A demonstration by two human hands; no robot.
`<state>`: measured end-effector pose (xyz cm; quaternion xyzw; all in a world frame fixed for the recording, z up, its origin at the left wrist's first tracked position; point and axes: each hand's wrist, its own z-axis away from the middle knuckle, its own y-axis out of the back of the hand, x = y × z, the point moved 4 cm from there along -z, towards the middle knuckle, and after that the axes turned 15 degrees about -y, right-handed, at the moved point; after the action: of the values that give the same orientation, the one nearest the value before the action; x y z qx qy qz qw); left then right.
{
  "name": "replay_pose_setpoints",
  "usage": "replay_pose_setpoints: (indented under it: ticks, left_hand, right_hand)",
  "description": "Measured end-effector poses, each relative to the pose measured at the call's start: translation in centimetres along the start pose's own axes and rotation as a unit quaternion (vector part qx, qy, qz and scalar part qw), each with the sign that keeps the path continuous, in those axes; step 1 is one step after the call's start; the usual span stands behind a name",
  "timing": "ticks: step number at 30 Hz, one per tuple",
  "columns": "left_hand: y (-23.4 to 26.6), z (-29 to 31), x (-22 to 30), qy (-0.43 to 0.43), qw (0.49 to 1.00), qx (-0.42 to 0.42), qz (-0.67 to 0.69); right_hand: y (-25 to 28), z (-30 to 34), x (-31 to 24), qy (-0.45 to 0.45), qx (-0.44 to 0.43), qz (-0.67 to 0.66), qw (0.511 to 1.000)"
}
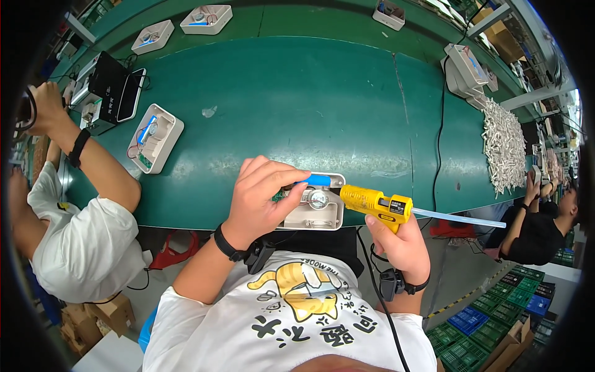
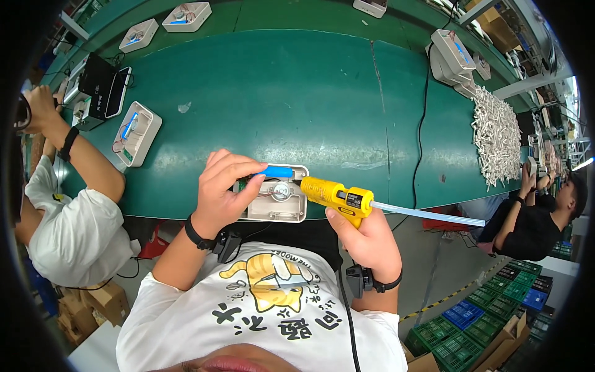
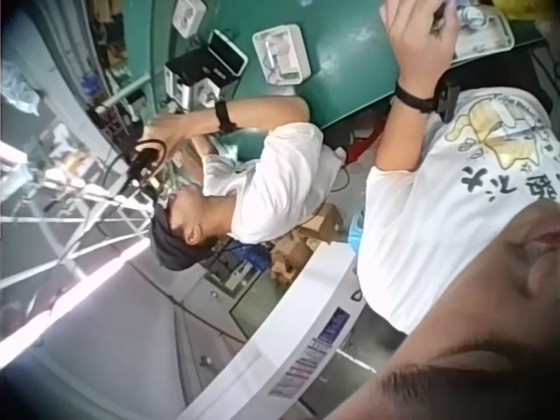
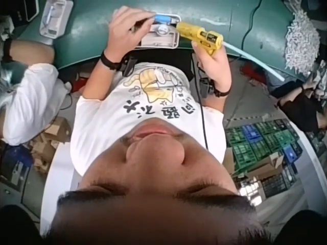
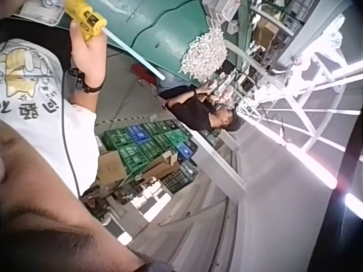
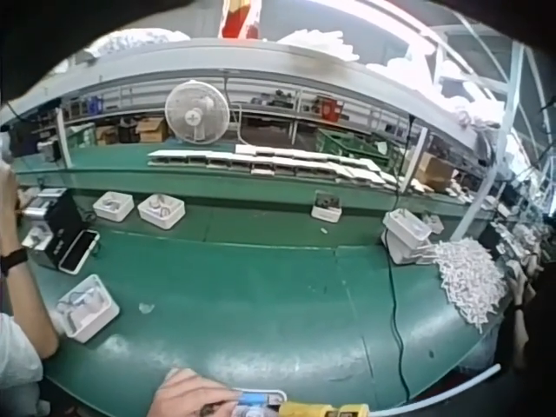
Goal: The person assembles electronic devices by placing a battery into a plastic housing and applying adhesive with a glue gun to secure it. They repeat this process for several units, occasionally moving completed housings aside and receiving a new bag of components from another worker.
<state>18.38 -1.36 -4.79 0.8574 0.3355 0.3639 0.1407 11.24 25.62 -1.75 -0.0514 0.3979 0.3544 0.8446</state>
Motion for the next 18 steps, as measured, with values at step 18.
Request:
replay_pose_setpoints:
  ticks: [18]
  left_hand:
    - [-0.7, -0.2, -0.5, 0.172, 0.981, -0.068, 0.053]
  right_hand:
    - [0.3, -2.5, 1.5, 0.013, -0.046, -0.031, 0.998]
